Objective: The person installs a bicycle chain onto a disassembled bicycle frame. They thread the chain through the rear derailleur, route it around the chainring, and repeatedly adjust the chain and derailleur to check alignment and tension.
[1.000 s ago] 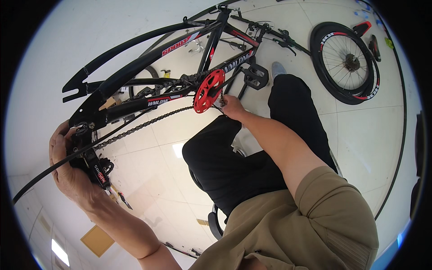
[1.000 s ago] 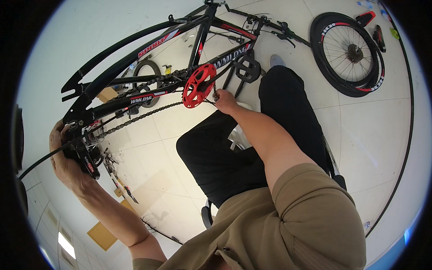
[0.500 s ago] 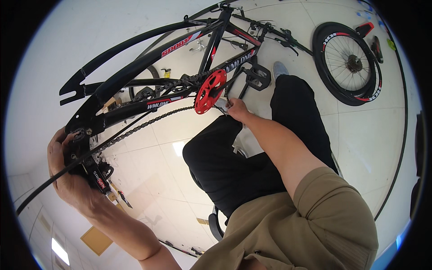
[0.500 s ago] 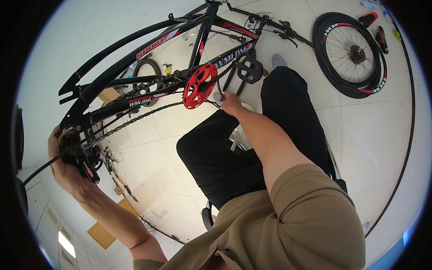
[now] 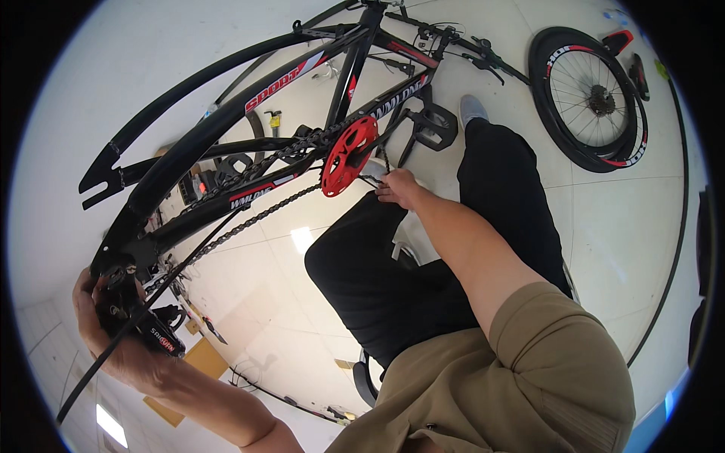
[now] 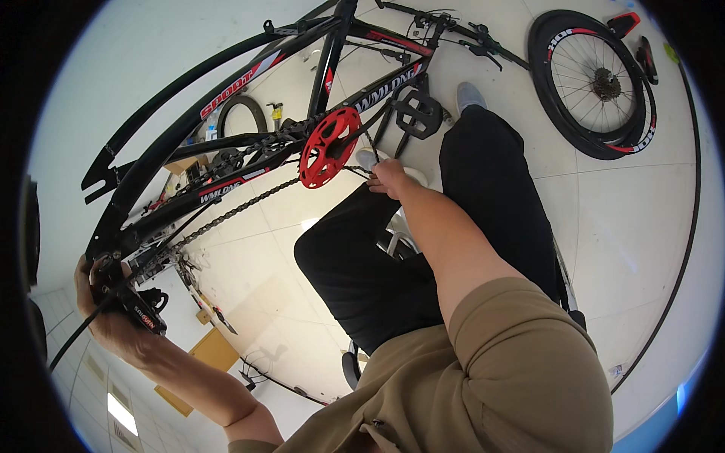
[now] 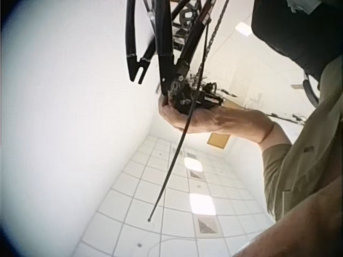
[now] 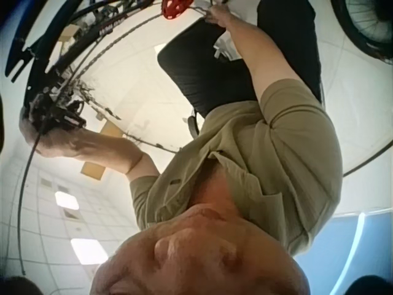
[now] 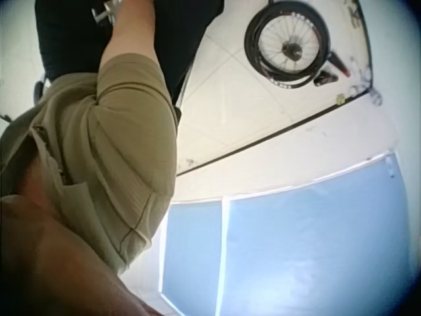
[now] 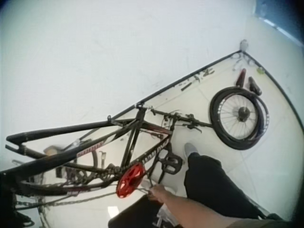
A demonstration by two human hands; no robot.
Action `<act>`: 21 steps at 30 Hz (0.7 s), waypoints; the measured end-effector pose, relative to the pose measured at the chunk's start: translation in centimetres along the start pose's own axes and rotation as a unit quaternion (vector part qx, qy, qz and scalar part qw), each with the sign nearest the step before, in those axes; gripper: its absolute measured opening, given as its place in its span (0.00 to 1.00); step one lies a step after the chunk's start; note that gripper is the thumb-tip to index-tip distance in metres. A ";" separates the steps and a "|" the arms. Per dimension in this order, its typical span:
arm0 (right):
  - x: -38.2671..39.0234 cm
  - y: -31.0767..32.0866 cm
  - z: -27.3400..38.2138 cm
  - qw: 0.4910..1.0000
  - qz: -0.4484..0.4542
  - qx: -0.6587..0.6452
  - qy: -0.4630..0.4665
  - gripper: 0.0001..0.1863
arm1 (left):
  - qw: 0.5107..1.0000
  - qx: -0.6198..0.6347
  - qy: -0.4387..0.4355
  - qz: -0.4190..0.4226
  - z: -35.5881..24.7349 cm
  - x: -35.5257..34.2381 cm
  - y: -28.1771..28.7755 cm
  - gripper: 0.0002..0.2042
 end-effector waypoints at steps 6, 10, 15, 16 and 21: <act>-1.0 0.2 -0.2 0.998 0.000 -0.058 0.008 0.08 | 0.999 0.006 -0.009 -0.041 -0.3 0.8 -0.2 0.20; 0.0 1.5 0.0 0.996 -0.061 -0.038 0.055 0.05 | 0.999 0.031 0.010 0.000 0.4 0.3 -0.1 0.20; 1.2 2.0 0.6 0.992 -0.091 0.000 0.086 0.01 | 0.998 0.051 0.020 0.021 0.9 -0.1 -0.3 0.19; 1.2 2.2 0.7 0.991 -0.101 0.003 0.087 0.01 | 0.999 0.042 0.018 0.014 0.8 0.0 -0.3 0.18; 1.2 2.2 1.2 0.987 -0.133 -0.041 0.080 0.01 | 1.000 0.022 0.002 0.004 0.1 0.5 -0.5 0.18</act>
Point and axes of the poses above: each hand's wrist, its own x-axis away from the middle knuckle, its own y-axis out of the back of the hand, z = x × y, the point moved 10 cm from there along -x, towards the middle knuckle, and after that the axes turned 6 degrees about -x, right-handed, at the moved point
